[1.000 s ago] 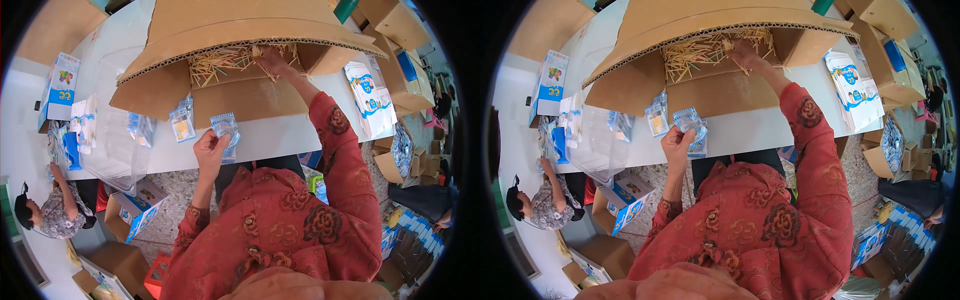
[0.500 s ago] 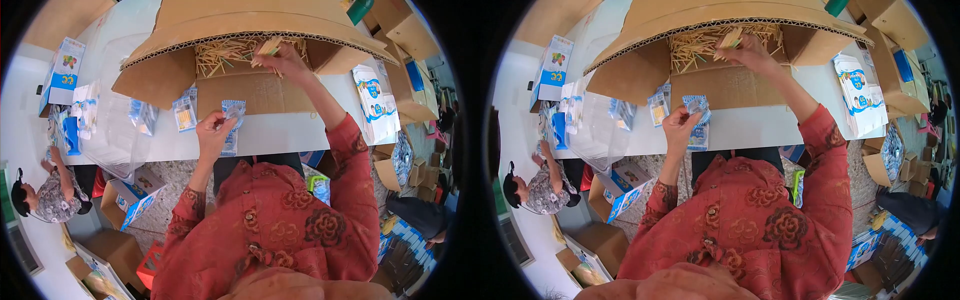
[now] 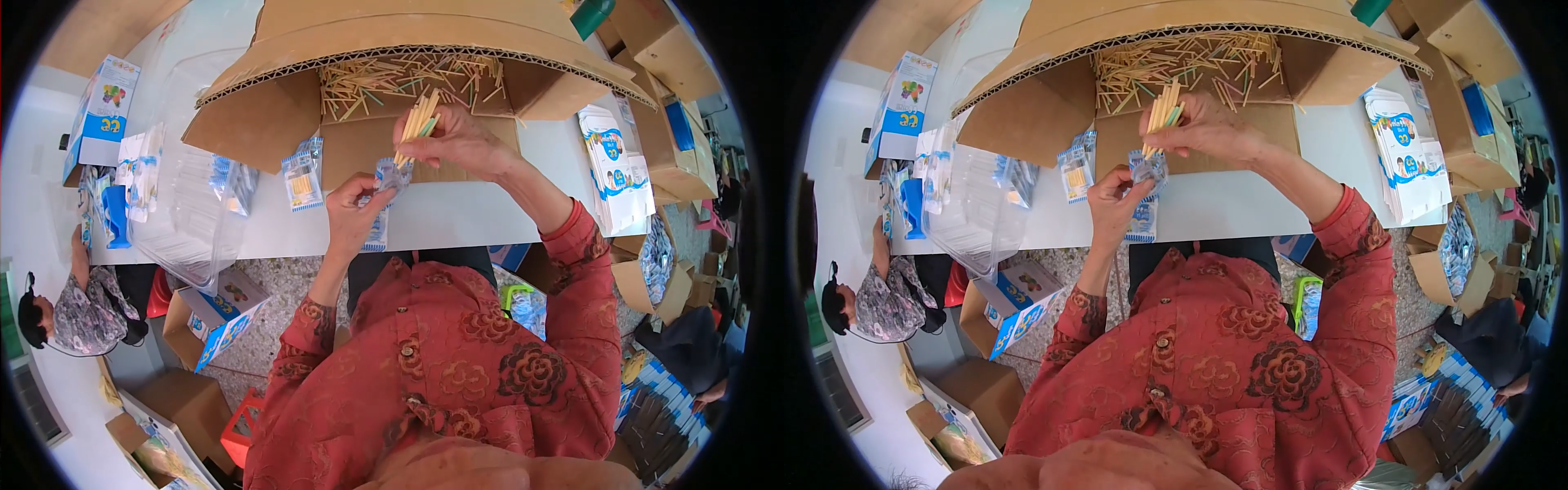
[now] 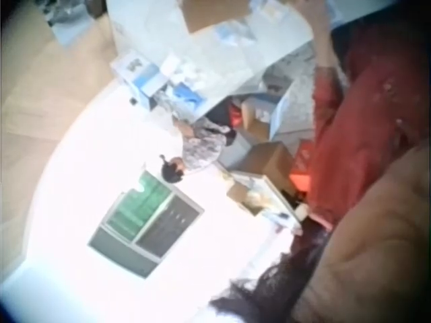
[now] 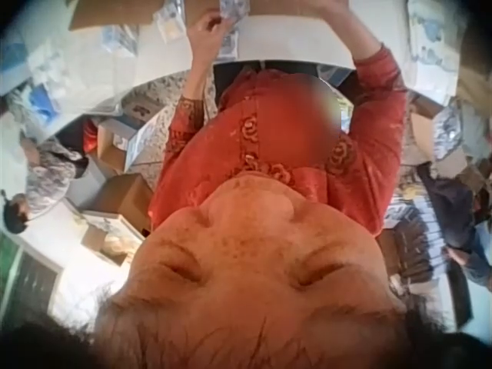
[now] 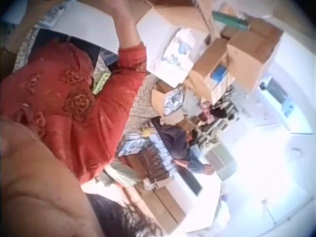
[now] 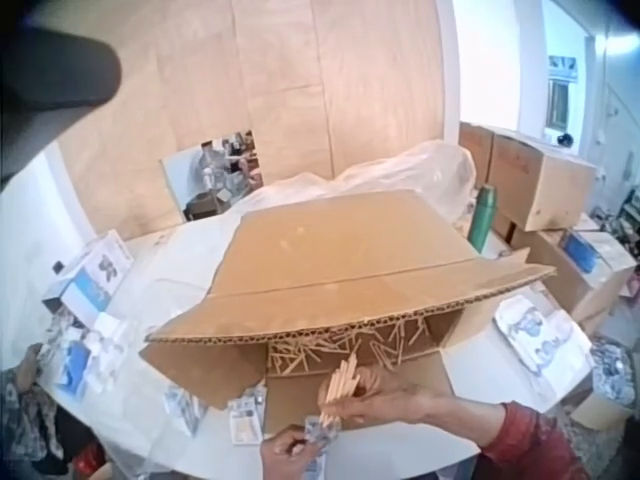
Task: Packaging wooden skewers into small plastic bags.
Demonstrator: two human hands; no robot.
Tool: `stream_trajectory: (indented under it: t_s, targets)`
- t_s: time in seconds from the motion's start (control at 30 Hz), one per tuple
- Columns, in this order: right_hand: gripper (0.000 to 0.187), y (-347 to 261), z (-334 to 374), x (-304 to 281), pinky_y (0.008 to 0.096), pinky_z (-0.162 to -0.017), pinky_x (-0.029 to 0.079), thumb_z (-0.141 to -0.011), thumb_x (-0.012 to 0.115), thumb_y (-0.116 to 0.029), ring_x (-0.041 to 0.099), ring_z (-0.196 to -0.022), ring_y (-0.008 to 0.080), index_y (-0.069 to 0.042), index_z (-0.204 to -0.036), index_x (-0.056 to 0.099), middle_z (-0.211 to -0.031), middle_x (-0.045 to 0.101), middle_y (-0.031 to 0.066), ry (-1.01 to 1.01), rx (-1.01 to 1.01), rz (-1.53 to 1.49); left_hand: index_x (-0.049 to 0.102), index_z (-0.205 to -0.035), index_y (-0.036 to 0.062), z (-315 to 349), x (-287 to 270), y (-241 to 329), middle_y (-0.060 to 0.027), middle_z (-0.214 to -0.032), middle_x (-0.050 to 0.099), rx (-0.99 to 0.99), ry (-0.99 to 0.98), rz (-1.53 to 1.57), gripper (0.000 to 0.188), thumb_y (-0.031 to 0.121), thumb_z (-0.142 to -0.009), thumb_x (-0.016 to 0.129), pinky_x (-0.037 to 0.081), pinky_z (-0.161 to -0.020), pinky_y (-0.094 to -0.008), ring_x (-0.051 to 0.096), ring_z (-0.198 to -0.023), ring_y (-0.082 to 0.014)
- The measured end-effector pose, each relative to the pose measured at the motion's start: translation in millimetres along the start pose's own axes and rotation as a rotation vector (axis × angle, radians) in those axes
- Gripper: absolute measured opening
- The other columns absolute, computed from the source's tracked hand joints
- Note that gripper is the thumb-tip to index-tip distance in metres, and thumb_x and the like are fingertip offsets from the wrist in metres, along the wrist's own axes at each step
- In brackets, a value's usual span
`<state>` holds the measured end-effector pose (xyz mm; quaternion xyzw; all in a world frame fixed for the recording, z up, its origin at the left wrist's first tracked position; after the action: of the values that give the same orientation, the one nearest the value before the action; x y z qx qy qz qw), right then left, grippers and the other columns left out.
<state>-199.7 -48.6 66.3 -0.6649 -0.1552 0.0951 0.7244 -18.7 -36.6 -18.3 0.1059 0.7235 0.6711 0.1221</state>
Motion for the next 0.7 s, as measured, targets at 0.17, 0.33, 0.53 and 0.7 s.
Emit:
stream_trajectory:
  t_s: [0.17, 0.33, 0.53, 0.7]
  targets:
    - [0.014, 1.9, 0.6, -2.6, 0.0204, -0.053, 0.041, -0.083, 0.066, -0.013, 0.049, -0.062, 0.0046, -0.005, -0.095, 0.062, -0.077, 0.059, 0.0000, -0.006, 0.014, 0.003, 0.064, -0.083, -0.0023, 2.3, 1.3, 3.2, -0.0031, -0.080, 0.064, 0.089, -0.061, 0.039, 0.012, -0.001, -0.075, 0.071, 0.046, -0.063, -0.0195, 0.057, -0.070, -0.0060]
    - [0.009, -3.6, 3.8, -1.5, 0.0192, -0.052, 0.037, -0.084, 0.067, -0.012, 0.045, -0.059, 0.0035, -0.006, -0.089, 0.062, -0.077, 0.058, -0.0021, 0.066, 0.003, -0.018, 0.064, -0.083, -0.0019, 2.5, 2.3, 5.6, -0.0038, -0.081, 0.064, 0.093, -0.059, 0.050, 0.012, -0.001, -0.075, 0.071, 0.046, -0.065, -0.0202, 0.057, -0.071, -0.0068]
    - [0.009, -18.3, 11.2, 6.2, 0.0187, -0.052, 0.035, -0.084, 0.066, -0.013, 0.043, -0.058, 0.0035, -0.006, -0.089, 0.062, -0.079, 0.058, -0.0019, -0.026, 0.036, -0.119, 0.063, -0.083, -0.0024, 2.3, 1.9, 2.0, -0.0048, -0.081, 0.065, 0.116, -0.044, 0.047, 0.011, -0.001, -0.075, 0.071, 0.046, -0.065, -0.0209, 0.058, -0.071, -0.0086]
    - [0.010, -8.4, 15.0, 9.1, 0.0186, -0.052, 0.035, -0.084, 0.066, -0.014, 0.042, -0.057, 0.0033, -0.006, -0.089, 0.062, -0.079, 0.058, -0.0021, -0.029, 0.091, -0.123, 0.064, -0.083, -0.0030, 2.9, 2.1, 6.3, -0.0057, -0.082, 0.065, 0.105, -0.033, 0.028, 0.010, -0.001, -0.075, 0.070, 0.047, -0.066, -0.0211, 0.058, -0.072, -0.0093]
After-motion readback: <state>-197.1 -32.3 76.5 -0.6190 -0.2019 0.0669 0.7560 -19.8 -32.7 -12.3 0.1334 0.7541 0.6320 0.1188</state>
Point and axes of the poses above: each hand's wrist, its own z-axis away from the middle knuckle, its own x-axis out of the palm, y = z × x, the point moved 4 cm from there along -z, towards the middle knuckle
